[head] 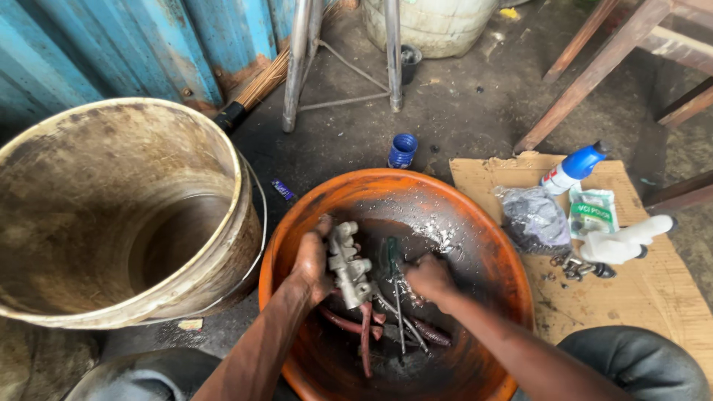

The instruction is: The person sits on the ground and cleans various mechanical parts, including a carburetor and pliers, inside an orange basin. They use a small blue bottle to pour liquid onto the parts and scrub them by hand, occasionally picking up and inspecting individual components.

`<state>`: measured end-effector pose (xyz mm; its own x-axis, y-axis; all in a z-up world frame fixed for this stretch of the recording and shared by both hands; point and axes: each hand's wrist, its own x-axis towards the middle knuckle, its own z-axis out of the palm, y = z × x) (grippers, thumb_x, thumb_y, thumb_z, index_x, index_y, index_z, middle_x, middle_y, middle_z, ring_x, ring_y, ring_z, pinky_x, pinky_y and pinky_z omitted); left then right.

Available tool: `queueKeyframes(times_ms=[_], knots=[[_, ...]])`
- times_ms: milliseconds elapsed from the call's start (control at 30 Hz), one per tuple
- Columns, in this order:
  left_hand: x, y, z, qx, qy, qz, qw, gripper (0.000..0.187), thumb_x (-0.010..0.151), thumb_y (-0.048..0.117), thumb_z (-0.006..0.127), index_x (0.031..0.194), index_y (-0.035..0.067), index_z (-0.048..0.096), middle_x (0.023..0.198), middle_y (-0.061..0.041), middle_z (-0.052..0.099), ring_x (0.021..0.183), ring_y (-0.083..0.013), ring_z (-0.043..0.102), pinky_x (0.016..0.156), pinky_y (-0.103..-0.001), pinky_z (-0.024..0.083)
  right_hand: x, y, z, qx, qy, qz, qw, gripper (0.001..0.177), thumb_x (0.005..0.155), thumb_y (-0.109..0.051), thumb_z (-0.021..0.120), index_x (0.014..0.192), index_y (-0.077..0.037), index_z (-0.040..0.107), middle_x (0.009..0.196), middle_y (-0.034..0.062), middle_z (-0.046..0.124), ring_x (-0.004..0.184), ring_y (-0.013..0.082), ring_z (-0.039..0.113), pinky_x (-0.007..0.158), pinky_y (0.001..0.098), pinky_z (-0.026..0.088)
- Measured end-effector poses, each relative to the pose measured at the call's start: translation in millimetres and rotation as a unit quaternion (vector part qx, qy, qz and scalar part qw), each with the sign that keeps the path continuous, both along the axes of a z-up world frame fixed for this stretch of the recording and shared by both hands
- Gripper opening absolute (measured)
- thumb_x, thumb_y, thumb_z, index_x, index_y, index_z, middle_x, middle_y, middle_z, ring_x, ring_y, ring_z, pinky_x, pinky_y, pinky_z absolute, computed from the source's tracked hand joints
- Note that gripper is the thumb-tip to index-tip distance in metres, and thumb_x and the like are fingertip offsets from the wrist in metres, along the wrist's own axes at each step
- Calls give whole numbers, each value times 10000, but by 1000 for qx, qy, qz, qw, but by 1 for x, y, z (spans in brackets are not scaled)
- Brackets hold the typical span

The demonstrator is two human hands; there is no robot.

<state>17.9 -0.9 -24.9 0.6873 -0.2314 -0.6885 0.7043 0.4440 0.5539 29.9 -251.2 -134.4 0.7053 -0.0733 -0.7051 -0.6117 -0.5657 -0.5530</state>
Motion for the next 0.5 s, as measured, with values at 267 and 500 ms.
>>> queueKeyframes(times_ms=[267,500], knots=[[-2,-25,-72,-123,-74,-63,988,319,972,273,361,985,95,626,862,-114,606,742,-217,580,775,-492,494,-18,48,131,73,-164,216,960,240,972,-194,561,917,-36,733,880,137,722,827,239,663,774,438,559],[-6,-35,-75,-89,7,43,995,337,989,317,392,1087,68,598,916,-156,625,812,-303,609,728,-505,544,-88,70,148,-157,-379,477,778,677,838,-102,630,1438,83,376,1244,307,656,1363,516,353,1116,618,271]])
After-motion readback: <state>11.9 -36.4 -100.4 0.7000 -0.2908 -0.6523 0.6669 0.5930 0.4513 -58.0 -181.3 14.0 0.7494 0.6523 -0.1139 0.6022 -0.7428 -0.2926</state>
